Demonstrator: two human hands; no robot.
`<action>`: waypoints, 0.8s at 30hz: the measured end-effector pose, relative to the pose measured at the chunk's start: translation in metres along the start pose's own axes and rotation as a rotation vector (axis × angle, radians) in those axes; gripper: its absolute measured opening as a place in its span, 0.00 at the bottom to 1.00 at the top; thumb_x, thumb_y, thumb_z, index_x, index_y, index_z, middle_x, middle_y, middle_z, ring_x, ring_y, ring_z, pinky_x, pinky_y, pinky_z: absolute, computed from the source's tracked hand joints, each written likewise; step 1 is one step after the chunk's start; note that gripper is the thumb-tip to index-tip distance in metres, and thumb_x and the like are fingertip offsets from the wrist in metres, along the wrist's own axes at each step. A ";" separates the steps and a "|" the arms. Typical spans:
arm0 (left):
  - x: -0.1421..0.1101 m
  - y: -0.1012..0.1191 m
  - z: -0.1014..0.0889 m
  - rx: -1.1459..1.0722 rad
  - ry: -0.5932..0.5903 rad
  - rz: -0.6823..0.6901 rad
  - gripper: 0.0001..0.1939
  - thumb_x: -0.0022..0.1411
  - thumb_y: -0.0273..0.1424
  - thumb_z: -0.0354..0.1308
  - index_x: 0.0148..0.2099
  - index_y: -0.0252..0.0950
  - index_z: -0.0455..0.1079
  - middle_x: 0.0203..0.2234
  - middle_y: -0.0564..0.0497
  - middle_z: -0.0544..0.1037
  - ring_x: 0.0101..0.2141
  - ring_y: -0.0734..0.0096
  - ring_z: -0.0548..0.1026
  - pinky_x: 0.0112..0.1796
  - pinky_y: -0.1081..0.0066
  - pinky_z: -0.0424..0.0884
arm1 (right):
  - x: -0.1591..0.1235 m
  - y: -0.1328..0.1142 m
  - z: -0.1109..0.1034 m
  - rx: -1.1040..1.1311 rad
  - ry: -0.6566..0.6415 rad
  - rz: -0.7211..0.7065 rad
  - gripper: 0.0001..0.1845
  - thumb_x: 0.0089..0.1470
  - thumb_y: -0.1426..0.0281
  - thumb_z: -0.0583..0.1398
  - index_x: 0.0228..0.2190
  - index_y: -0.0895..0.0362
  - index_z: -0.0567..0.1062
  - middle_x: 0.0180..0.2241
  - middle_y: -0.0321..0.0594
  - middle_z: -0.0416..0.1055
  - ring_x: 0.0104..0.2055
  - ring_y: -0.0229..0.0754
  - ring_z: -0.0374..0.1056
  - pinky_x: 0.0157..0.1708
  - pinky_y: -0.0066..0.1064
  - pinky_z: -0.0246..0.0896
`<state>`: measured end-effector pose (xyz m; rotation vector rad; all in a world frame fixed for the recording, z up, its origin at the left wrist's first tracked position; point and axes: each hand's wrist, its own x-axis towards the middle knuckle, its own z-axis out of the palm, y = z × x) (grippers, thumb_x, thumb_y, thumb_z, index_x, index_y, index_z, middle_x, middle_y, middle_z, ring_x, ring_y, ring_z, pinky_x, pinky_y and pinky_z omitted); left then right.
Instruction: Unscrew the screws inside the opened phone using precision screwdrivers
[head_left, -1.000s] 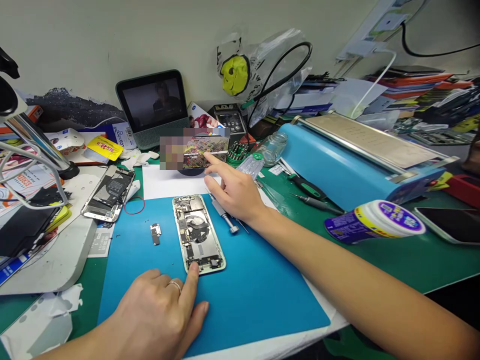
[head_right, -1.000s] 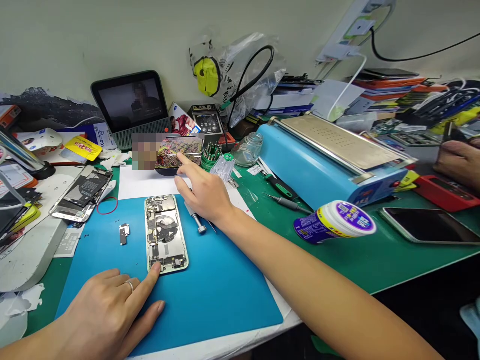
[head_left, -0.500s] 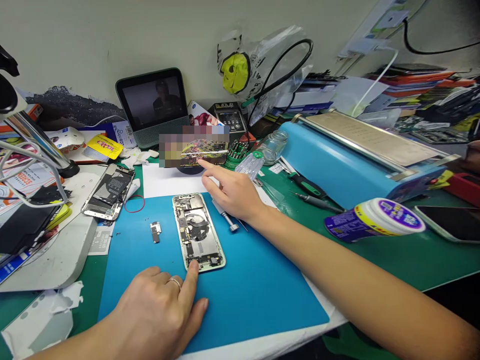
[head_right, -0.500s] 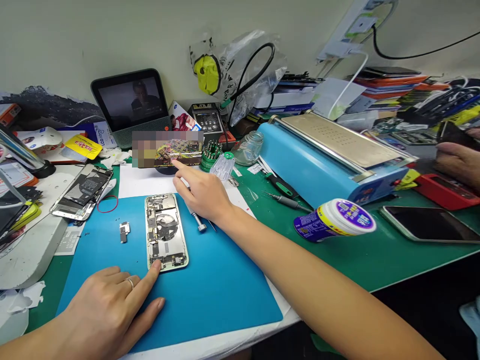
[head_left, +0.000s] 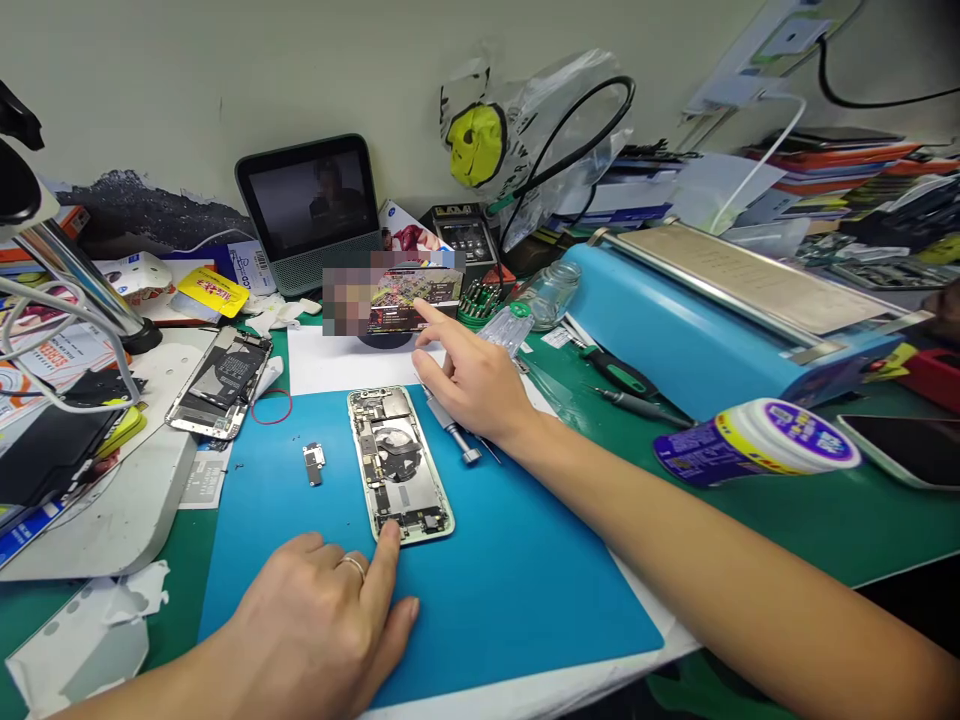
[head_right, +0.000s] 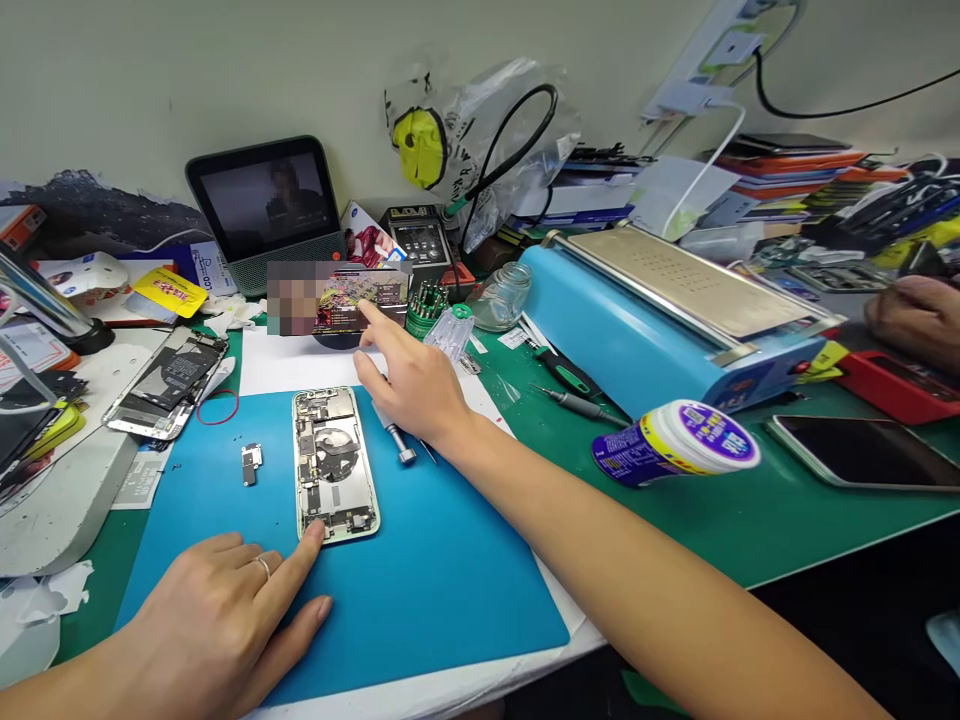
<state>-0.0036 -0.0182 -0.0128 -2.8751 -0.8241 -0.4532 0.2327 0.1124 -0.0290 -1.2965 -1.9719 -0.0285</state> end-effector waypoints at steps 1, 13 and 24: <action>0.000 0.000 0.000 -0.002 0.003 -0.001 0.23 0.80 0.33 0.35 0.55 0.24 0.68 0.19 0.53 0.75 0.16 0.63 0.74 0.19 0.62 0.69 | 0.000 0.000 0.000 0.001 -0.005 0.007 0.10 0.63 0.68 0.56 0.42 0.56 0.76 0.64 0.46 0.68 0.42 0.48 0.79 0.35 0.37 0.73; -0.001 0.002 -0.001 -0.008 -0.007 -0.004 0.23 0.80 0.32 0.35 0.55 0.23 0.69 0.18 0.53 0.75 0.16 0.63 0.74 0.18 0.62 0.71 | 0.001 0.001 -0.001 -0.029 -0.024 0.011 0.10 0.64 0.65 0.57 0.44 0.56 0.73 0.66 0.48 0.65 0.42 0.49 0.79 0.32 0.38 0.70; 0.000 0.001 -0.001 -0.005 -0.026 0.005 0.23 0.79 0.32 0.36 0.56 0.24 0.68 0.19 0.54 0.75 0.16 0.64 0.74 0.19 0.64 0.69 | 0.001 -0.001 -0.002 -0.035 -0.048 0.036 0.10 0.64 0.66 0.57 0.44 0.56 0.73 0.67 0.47 0.63 0.50 0.52 0.78 0.39 0.39 0.75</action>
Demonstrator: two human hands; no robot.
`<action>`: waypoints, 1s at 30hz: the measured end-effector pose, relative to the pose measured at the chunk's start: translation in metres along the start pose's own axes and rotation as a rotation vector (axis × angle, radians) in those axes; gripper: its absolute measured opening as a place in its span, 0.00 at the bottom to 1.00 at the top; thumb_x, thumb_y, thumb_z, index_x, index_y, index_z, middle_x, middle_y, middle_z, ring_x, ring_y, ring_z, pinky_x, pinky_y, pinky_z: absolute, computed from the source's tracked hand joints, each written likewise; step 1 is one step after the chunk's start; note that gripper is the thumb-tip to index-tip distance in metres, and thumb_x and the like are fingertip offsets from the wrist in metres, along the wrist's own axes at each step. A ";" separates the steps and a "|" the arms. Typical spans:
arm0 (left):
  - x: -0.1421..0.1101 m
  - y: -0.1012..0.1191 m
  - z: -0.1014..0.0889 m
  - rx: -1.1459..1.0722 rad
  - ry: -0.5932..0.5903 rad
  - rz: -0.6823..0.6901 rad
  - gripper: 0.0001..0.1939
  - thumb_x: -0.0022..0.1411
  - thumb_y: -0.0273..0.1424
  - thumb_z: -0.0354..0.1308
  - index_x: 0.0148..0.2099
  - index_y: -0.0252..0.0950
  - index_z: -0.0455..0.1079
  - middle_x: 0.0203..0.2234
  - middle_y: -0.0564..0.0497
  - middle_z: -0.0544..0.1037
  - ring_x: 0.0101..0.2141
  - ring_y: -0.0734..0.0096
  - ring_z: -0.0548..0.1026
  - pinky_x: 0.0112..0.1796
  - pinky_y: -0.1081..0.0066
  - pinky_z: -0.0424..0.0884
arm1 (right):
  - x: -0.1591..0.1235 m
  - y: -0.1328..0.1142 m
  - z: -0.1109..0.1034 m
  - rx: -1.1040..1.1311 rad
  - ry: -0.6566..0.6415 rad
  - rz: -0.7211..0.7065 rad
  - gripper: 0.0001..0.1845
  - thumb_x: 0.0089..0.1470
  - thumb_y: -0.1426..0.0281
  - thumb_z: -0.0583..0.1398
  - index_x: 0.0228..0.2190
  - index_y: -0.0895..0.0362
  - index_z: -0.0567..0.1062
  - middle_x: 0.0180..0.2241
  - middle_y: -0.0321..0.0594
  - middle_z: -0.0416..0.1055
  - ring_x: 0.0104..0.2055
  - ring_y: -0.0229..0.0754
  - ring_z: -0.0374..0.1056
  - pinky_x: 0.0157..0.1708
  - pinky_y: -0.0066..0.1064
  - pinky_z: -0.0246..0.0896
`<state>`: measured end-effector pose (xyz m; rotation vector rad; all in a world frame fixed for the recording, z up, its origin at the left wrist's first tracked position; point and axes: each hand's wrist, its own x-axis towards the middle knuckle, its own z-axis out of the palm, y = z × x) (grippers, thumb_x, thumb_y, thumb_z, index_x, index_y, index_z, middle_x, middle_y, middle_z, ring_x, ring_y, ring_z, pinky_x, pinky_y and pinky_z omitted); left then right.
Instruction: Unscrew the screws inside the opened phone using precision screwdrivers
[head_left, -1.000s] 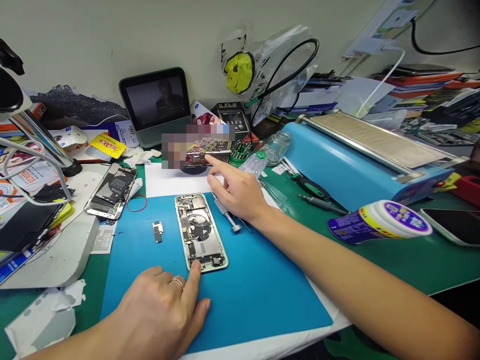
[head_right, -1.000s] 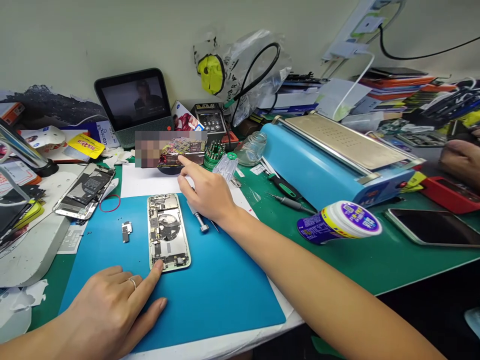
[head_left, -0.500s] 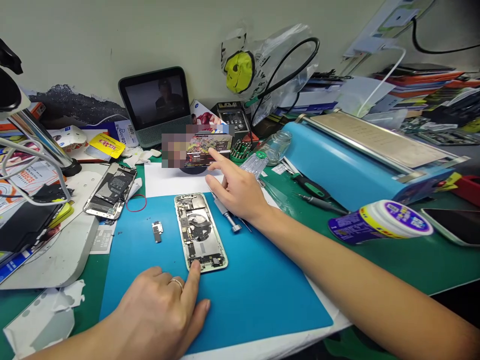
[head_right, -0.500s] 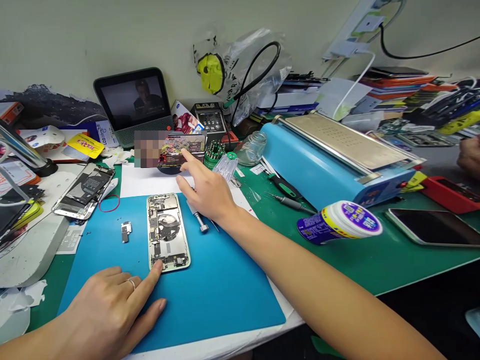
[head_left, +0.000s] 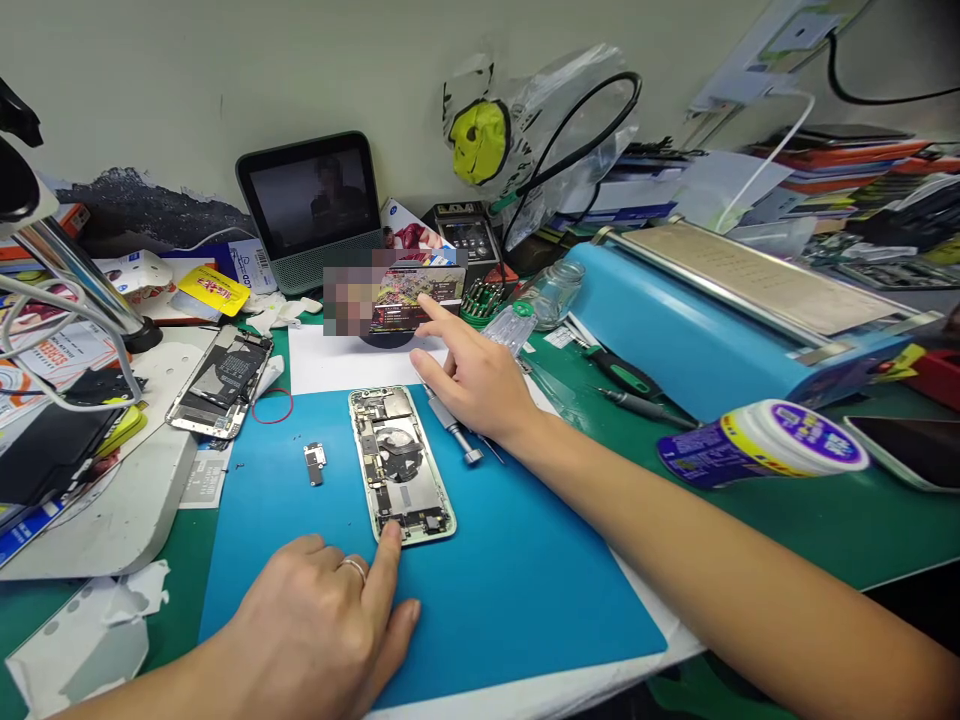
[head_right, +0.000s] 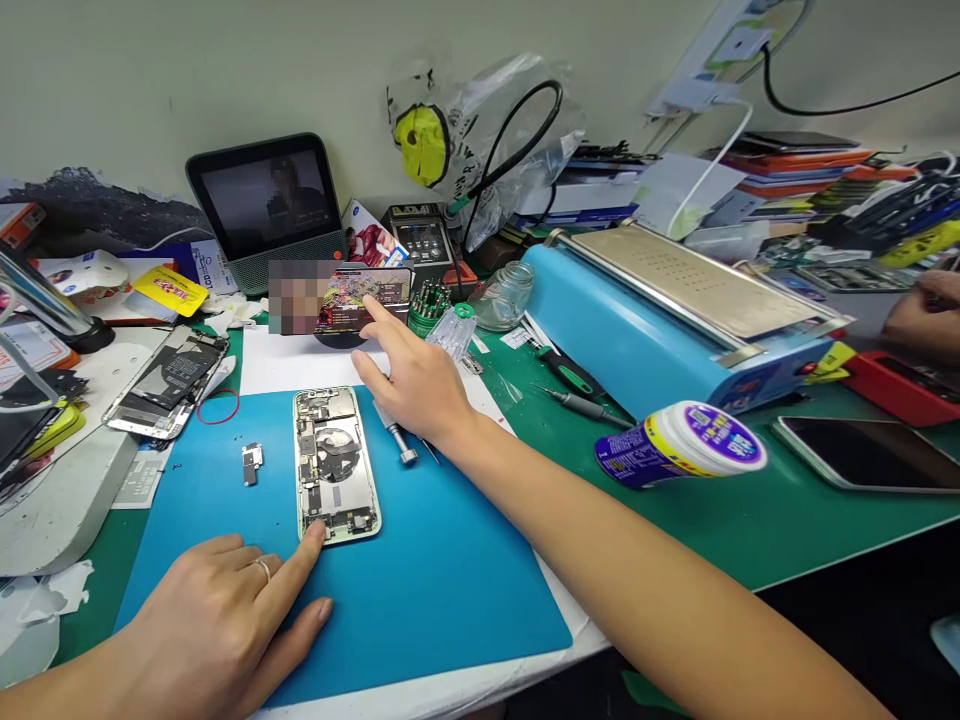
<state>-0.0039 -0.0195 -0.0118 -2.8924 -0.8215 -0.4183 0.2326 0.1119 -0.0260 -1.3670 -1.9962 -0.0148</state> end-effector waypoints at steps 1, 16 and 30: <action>0.000 0.000 0.000 -0.001 0.001 -0.001 0.23 0.79 0.32 0.36 0.56 0.24 0.68 0.18 0.54 0.75 0.16 0.64 0.74 0.19 0.64 0.69 | 0.000 0.000 0.000 0.000 -0.001 0.000 0.10 0.64 0.66 0.57 0.44 0.56 0.73 0.67 0.46 0.63 0.50 0.52 0.78 0.39 0.39 0.75; 0.001 0.000 0.001 -0.003 0.013 -0.006 0.23 0.80 0.32 0.35 0.55 0.24 0.69 0.19 0.54 0.75 0.16 0.64 0.74 0.19 0.63 0.69 | 0.000 0.000 -0.001 0.009 -0.001 0.000 0.12 0.65 0.63 0.56 0.45 0.56 0.73 0.67 0.47 0.63 0.48 0.52 0.79 0.39 0.40 0.74; 0.000 0.001 0.001 -0.001 -0.001 -0.006 0.23 0.80 0.33 0.35 0.57 0.24 0.67 0.19 0.54 0.74 0.16 0.65 0.74 0.19 0.63 0.69 | 0.000 0.000 -0.001 -0.007 -0.005 -0.006 0.12 0.65 0.64 0.56 0.46 0.57 0.73 0.67 0.48 0.63 0.48 0.51 0.79 0.40 0.40 0.74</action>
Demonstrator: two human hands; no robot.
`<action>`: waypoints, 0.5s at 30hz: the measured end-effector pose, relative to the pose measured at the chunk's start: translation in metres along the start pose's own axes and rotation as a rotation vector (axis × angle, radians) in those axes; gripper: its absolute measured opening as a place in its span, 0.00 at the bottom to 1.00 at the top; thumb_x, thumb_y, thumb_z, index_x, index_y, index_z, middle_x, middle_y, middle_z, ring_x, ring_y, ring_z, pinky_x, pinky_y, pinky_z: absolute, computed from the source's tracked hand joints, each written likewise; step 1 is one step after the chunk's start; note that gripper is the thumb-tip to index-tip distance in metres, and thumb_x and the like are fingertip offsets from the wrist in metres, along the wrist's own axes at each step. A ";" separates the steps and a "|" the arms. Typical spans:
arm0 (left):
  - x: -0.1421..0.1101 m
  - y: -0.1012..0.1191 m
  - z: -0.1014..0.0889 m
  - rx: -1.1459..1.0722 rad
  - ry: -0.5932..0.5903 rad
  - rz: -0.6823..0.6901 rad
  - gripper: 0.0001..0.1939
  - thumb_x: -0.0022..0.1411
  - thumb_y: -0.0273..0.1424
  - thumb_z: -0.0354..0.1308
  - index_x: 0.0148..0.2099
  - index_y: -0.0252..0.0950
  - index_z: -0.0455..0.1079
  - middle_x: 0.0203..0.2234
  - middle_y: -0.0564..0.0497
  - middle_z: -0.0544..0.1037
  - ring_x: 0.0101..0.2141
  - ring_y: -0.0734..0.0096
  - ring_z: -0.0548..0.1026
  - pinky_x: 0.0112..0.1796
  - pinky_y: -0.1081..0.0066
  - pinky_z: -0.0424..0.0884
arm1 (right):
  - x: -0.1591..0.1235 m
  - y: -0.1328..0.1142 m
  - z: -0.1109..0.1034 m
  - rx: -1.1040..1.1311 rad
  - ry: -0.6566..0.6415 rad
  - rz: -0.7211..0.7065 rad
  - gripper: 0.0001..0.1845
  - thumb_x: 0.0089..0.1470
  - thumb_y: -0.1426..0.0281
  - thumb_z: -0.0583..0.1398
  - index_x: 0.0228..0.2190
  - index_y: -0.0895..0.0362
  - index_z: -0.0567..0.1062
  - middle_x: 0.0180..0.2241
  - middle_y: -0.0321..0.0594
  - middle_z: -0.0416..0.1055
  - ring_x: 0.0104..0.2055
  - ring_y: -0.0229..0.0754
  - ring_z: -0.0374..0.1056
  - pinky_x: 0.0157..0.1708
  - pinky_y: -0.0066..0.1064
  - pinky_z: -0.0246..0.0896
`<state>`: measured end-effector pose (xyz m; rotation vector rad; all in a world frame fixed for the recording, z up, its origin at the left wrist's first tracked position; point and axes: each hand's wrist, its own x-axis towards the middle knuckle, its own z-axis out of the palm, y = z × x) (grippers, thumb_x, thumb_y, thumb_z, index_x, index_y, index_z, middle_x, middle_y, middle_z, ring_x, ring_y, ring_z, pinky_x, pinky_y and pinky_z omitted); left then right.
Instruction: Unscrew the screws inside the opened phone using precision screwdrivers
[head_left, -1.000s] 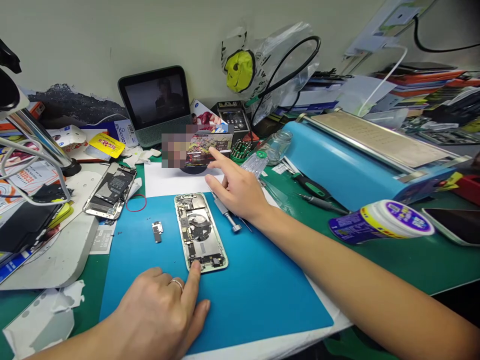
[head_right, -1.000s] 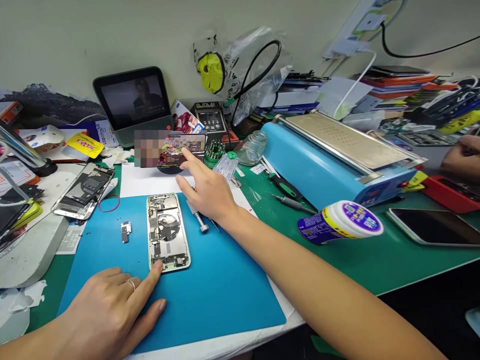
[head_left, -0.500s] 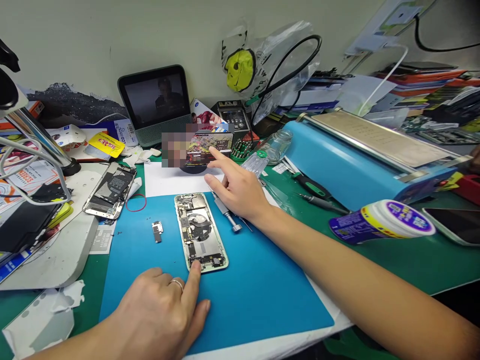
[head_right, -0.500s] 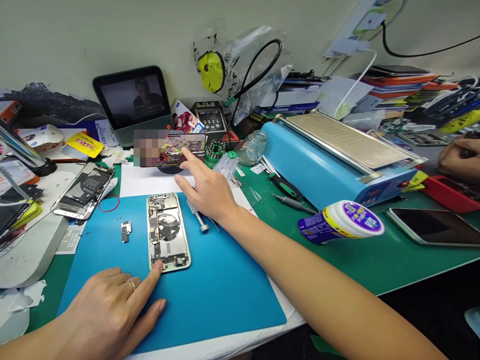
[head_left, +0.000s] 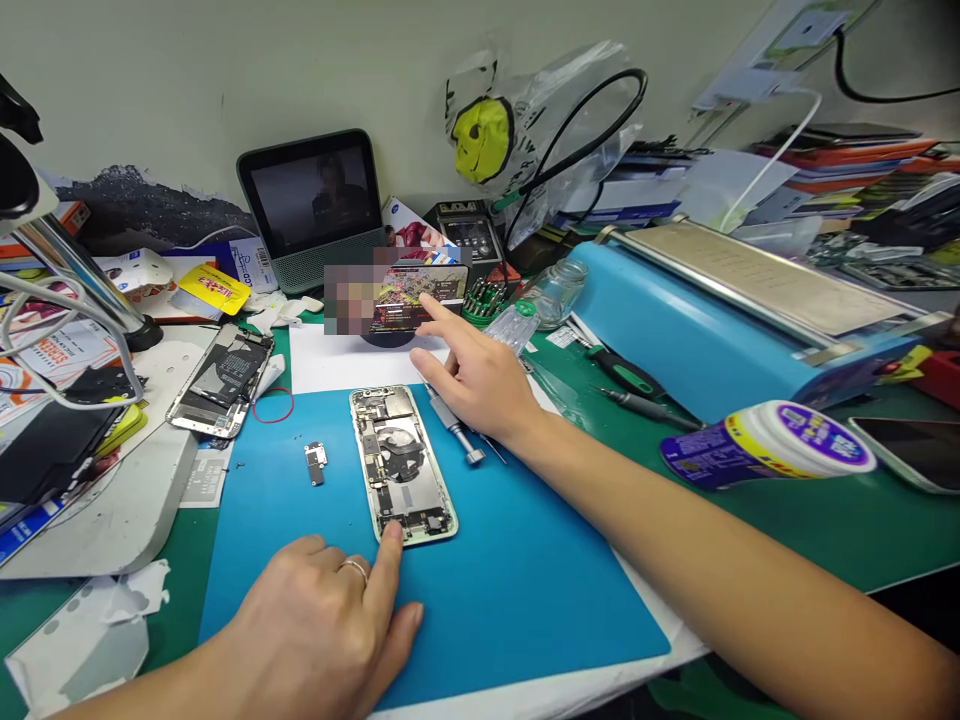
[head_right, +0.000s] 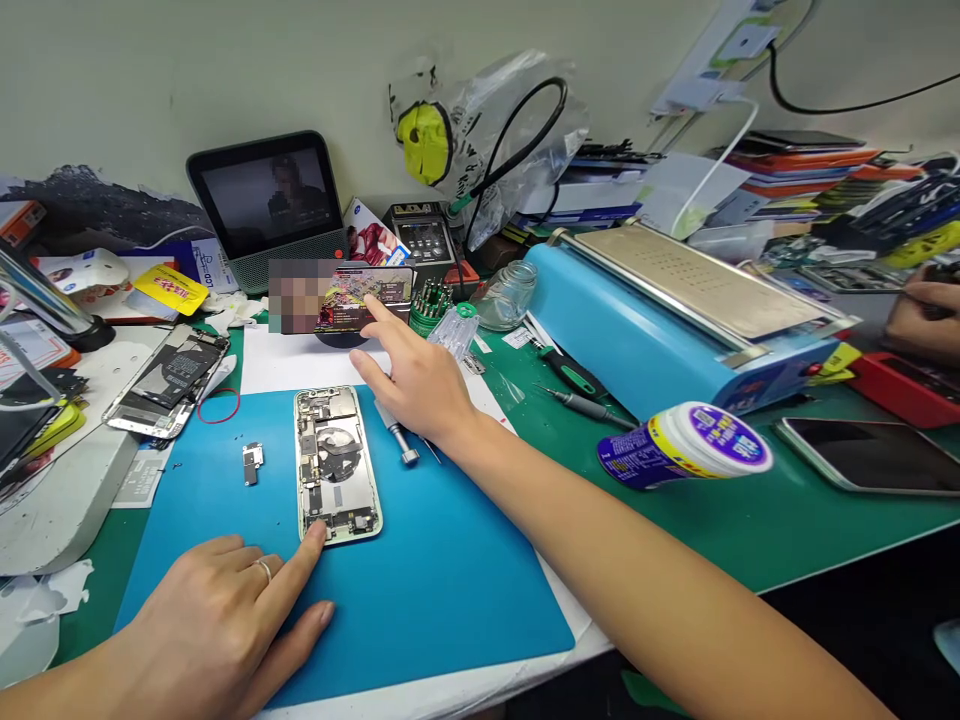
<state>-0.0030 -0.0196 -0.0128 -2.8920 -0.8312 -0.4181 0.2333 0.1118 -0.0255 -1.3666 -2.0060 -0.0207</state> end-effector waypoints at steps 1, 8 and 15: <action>0.000 0.000 0.000 0.002 -0.002 -0.004 0.24 0.80 0.33 0.34 0.57 0.23 0.66 0.19 0.54 0.74 0.16 0.65 0.74 0.20 0.64 0.69 | 0.000 0.000 0.000 0.001 -0.001 0.003 0.12 0.65 0.64 0.56 0.46 0.57 0.73 0.67 0.48 0.63 0.48 0.51 0.79 0.40 0.40 0.74; -0.001 0.001 -0.002 -0.028 -0.033 -0.012 0.26 0.80 0.36 0.33 0.59 0.22 0.64 0.19 0.53 0.75 0.17 0.64 0.74 0.20 0.63 0.69 | 0.000 0.000 -0.001 -0.011 -0.015 -0.004 0.13 0.66 0.63 0.56 0.46 0.56 0.73 0.67 0.49 0.63 0.51 0.53 0.77 0.40 0.40 0.75; -0.001 0.001 -0.003 -0.028 -0.034 -0.009 0.25 0.80 0.36 0.34 0.59 0.22 0.65 0.19 0.53 0.75 0.17 0.63 0.75 0.20 0.63 0.70 | 0.000 -0.002 -0.002 0.006 -0.005 0.005 0.11 0.65 0.63 0.56 0.45 0.55 0.73 0.67 0.48 0.63 0.52 0.54 0.77 0.40 0.41 0.74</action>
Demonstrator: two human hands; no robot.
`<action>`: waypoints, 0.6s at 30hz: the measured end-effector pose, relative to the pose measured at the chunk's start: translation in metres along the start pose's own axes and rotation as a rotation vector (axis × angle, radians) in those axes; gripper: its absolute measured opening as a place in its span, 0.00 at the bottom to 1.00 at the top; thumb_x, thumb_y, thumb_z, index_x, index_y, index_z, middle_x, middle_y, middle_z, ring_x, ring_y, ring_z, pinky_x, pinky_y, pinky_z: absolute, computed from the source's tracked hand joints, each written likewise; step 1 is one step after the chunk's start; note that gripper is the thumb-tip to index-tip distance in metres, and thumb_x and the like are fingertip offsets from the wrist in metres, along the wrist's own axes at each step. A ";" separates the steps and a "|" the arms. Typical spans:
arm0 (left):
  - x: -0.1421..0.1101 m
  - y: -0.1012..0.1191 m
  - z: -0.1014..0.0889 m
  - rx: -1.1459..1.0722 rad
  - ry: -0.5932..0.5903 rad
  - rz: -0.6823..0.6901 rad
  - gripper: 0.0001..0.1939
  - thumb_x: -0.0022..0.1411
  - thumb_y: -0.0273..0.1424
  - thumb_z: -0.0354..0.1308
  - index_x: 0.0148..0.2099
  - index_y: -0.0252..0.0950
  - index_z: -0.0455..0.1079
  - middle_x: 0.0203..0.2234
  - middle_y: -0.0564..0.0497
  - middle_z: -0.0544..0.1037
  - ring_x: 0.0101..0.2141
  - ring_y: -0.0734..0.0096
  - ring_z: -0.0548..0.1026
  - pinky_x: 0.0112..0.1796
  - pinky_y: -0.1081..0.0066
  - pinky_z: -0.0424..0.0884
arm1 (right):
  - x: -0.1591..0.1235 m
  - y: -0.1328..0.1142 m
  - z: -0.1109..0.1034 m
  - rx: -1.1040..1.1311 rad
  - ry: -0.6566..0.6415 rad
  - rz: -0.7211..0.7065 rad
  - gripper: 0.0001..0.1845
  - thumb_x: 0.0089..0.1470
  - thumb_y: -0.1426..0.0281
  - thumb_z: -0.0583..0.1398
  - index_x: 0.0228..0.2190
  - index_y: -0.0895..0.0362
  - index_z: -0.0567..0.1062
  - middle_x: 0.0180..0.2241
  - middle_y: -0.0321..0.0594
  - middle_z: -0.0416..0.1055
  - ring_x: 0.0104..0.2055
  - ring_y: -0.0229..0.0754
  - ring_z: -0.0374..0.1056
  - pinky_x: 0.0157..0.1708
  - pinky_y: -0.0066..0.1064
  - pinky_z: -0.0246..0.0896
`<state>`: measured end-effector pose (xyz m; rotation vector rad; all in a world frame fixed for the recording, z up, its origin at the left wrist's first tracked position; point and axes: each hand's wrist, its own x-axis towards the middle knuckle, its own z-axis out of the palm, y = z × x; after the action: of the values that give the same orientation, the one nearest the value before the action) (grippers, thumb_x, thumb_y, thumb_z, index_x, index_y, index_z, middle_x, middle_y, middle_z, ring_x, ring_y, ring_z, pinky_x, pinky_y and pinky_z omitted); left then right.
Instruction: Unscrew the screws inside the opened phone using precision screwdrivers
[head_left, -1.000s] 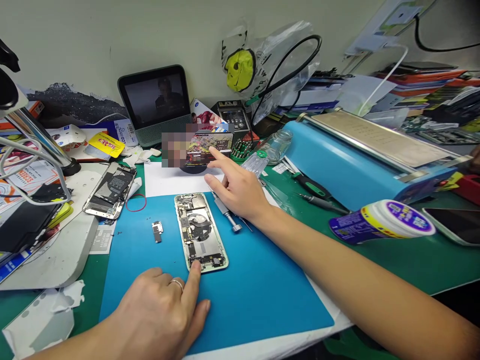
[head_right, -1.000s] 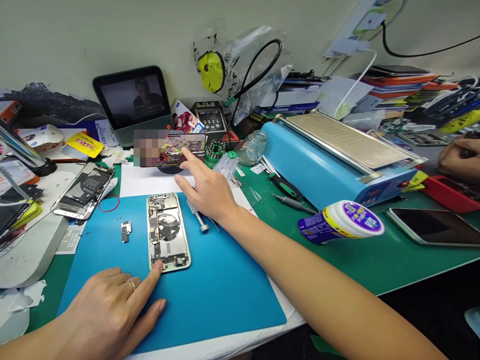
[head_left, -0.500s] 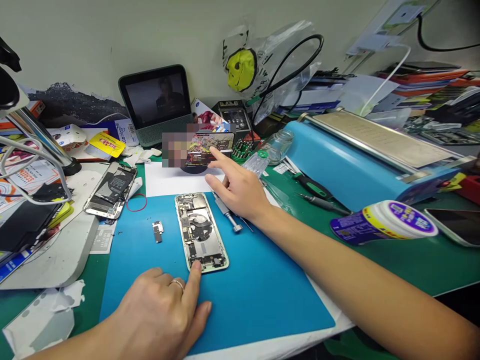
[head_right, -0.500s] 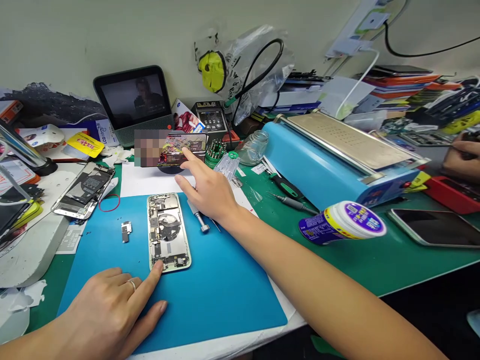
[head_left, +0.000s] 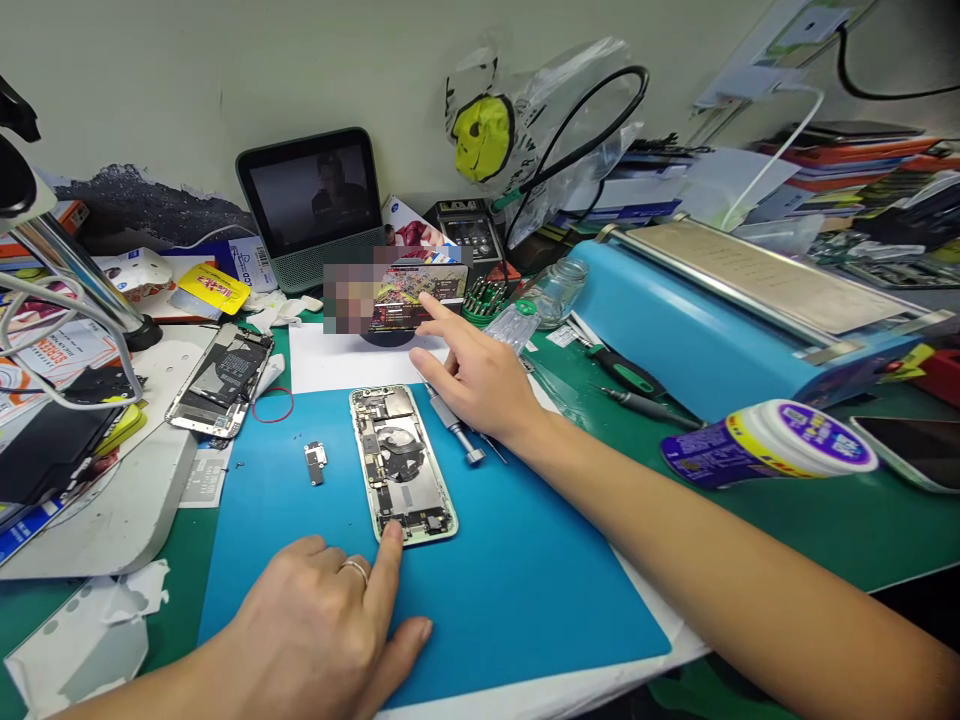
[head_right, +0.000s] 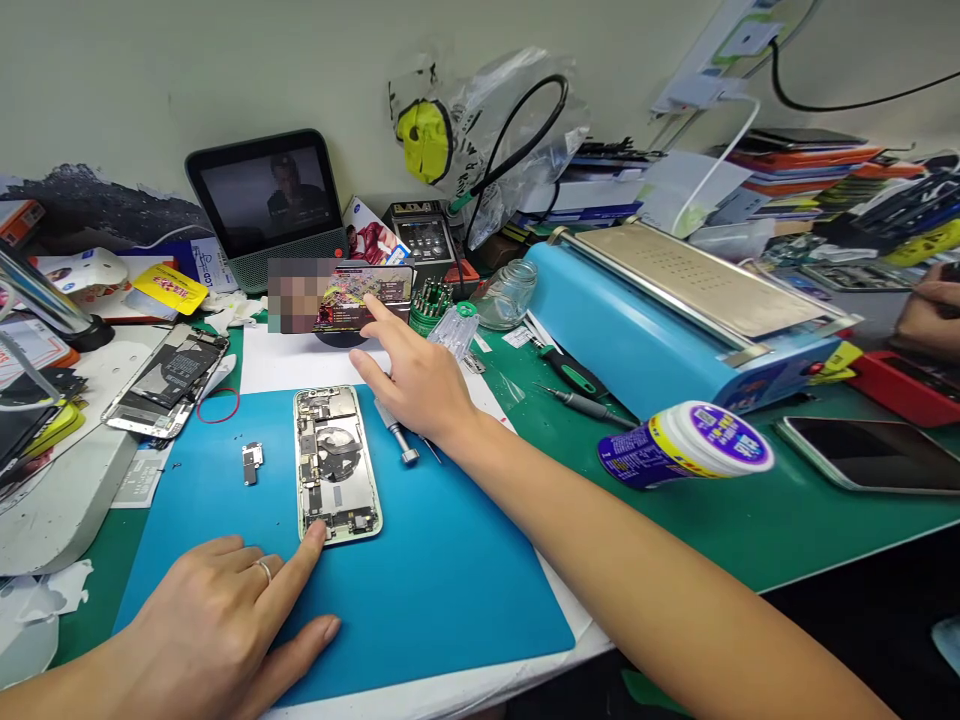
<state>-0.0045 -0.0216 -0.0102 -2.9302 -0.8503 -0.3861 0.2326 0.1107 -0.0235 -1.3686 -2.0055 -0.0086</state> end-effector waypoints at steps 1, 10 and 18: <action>0.000 0.000 0.000 0.002 0.002 0.000 0.25 0.80 0.36 0.34 0.59 0.22 0.65 0.19 0.53 0.75 0.17 0.64 0.75 0.20 0.63 0.69 | 0.000 0.000 0.000 0.002 -0.001 0.000 0.11 0.65 0.63 0.56 0.45 0.55 0.73 0.67 0.48 0.63 0.52 0.54 0.77 0.40 0.41 0.74; 0.000 0.000 0.002 0.014 0.015 -0.005 0.26 0.80 0.36 0.33 0.58 0.23 0.65 0.19 0.52 0.75 0.17 0.63 0.75 0.20 0.63 0.70 | 0.000 0.001 0.000 -0.002 0.000 -0.001 0.11 0.65 0.64 0.57 0.44 0.56 0.74 0.67 0.48 0.63 0.47 0.52 0.79 0.39 0.40 0.73; 0.001 0.000 0.000 0.011 0.017 0.003 0.26 0.80 0.35 0.33 0.57 0.22 0.66 0.18 0.53 0.75 0.17 0.63 0.75 0.20 0.63 0.71 | 0.000 0.002 0.000 -0.007 -0.005 0.014 0.10 0.65 0.64 0.57 0.44 0.55 0.73 0.67 0.48 0.62 0.36 0.48 0.79 0.37 0.40 0.73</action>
<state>-0.0034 -0.0206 -0.0101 -2.9129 -0.8434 -0.4046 0.2340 0.1117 -0.0243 -1.3884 -2.0019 -0.0065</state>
